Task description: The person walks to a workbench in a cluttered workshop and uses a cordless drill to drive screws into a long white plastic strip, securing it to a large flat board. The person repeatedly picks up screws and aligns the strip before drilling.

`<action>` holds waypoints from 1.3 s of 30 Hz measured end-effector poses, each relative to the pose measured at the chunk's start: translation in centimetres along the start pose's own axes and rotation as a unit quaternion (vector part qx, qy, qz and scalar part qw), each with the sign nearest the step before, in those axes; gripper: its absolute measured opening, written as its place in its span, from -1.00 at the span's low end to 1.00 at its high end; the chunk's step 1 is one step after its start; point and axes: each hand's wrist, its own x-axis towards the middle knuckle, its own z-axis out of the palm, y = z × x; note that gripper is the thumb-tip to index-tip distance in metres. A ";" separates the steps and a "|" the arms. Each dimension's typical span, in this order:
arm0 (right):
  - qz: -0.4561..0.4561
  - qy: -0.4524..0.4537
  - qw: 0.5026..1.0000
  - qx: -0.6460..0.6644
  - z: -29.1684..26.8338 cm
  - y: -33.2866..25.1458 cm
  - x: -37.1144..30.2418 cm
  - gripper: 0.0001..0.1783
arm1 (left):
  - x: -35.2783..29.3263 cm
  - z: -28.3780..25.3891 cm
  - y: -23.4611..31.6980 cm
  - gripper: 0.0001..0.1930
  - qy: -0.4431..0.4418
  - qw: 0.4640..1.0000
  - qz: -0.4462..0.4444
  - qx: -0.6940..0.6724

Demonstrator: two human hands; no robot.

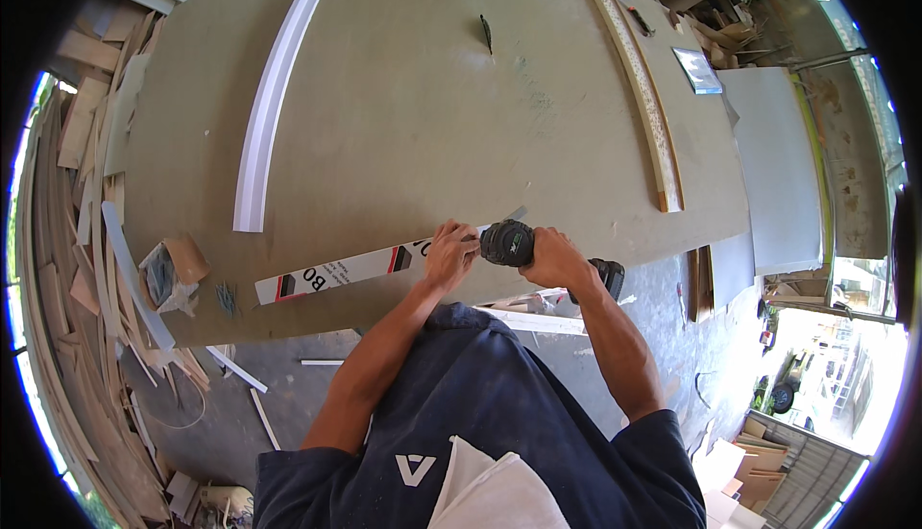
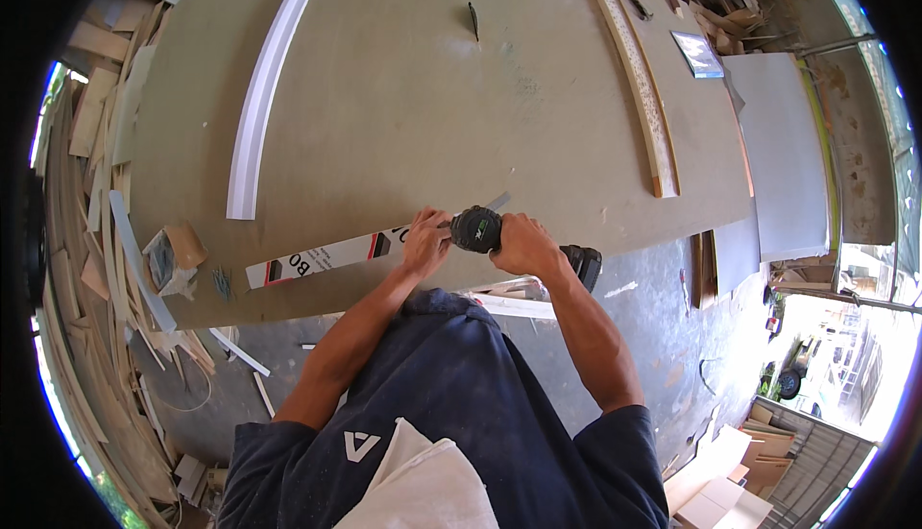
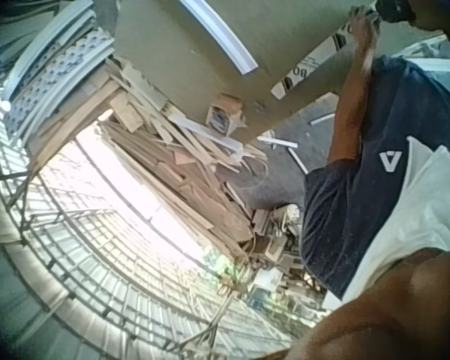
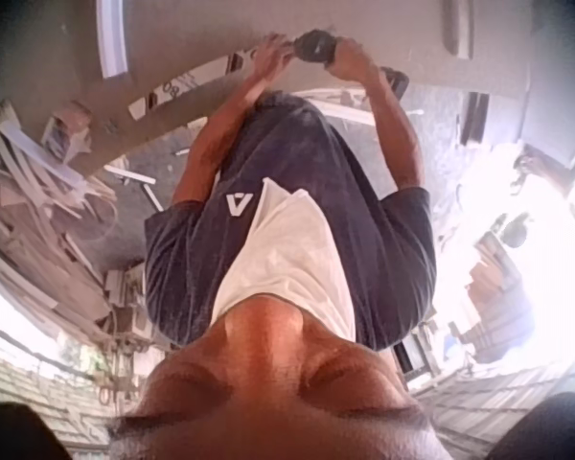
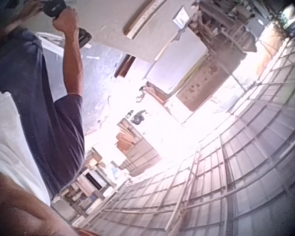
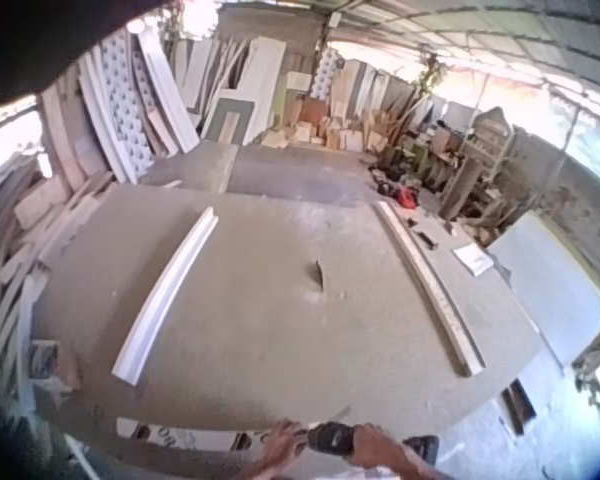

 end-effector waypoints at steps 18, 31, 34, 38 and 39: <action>0.009 0.009 1.000 0.023 1.2 1.1 0.0 -0.55 | 0.0 0.3 -0.8 -0.88 -0.007 1.000 0.027 0.005; -0.004 0.006 0.998 0.054 1.9 1.7 0.8 -0.56 | 0.0 -0.1 -0.3 -0.51 -0.016 1.000 0.003 0.013; -0.018 0.006 0.997 0.075 2.0 1.9 1.0 -0.57 | -0.1 0.2 -0.3 -0.40 -0.025 0.998 -0.041 0.028; -0.014 0.036 0.997 0.065 2.9 2.7 1.1 -0.67 | 0.3 -0.3 -0.1 -0.42 -0.079 0.994 -0.072 0.028; -0.012 0.037 0.997 0.068 3.0 2.7 1.1 -0.67 | 0.3 -0.3 0.0 -0.43 -0.077 0.994 -0.070 0.024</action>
